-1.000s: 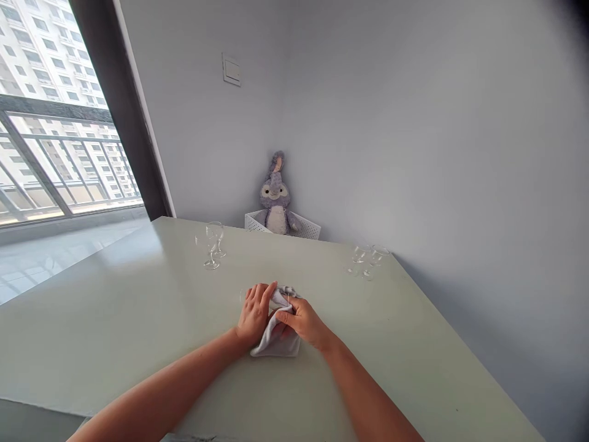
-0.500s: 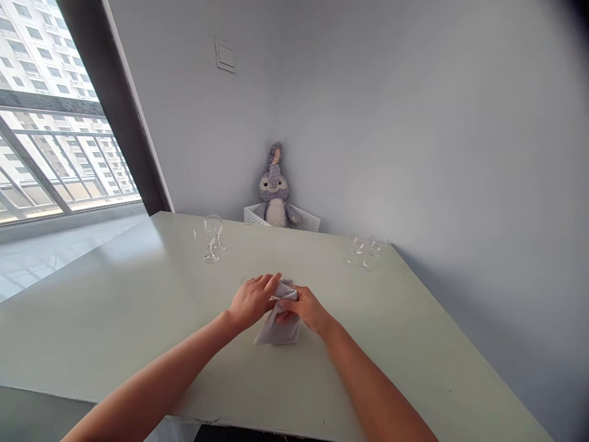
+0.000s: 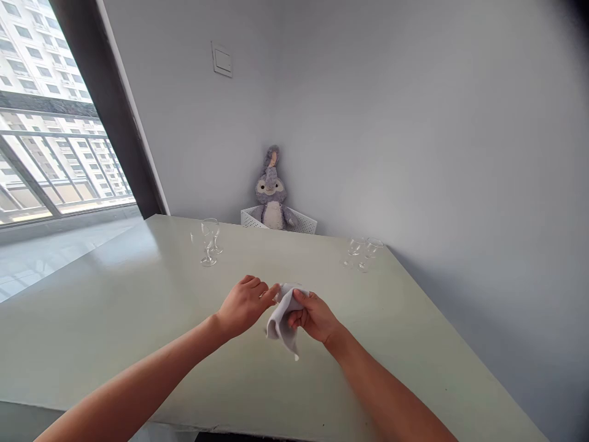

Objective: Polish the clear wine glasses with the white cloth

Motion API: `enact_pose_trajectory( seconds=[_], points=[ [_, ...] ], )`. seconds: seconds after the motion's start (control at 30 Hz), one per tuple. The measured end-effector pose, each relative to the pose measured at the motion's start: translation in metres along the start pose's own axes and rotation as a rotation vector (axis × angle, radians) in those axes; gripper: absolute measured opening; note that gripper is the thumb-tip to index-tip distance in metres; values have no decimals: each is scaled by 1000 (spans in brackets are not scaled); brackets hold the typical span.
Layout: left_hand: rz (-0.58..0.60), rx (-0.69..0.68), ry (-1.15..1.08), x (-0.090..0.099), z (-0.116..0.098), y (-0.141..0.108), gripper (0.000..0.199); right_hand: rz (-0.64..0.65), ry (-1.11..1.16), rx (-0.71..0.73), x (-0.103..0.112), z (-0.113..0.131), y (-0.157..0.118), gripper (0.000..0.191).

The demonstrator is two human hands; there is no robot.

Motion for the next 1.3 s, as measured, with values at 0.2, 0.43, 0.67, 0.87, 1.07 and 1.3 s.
enact_pose_trajectory(
  seconds=[0.2, 0.43, 0.67, 0.87, 1.07, 1.3],
  points=[
    [625, 251, -463, -3, 9, -1, 35, 284, -466, 177, -19, 34, -30, 11],
    [286, 132, -263, 5, -8, -1, 35, 133, -287, 143, 3, 22, -27, 17],
    [397, 285, -435, -7, -3, -6, 32, 238, -571, 305, -6, 36, -36, 12],
    [899, 532, -1194, -20, 0, -18, 41, 314, -1047, 654, 6, 69, -38, 42],
    [558, 667, -988, -10, 24, -11, 35, 104, -1143, 753, 15, 92, -55, 53],
    [359, 685, -675, -15, 8, -16, 19, 415, -1529, 704, -43, 75, -47, 49]
  ],
)
Point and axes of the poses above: each hand's wrist, its own y-axis towards the middle knuckle, its own x-axis out of the back of the hand, z = x × y, the point moved 4 cm from there along y, towards the middle knuckle, and after that the axes turned 14 degrees about x, right-handed, at the moved point
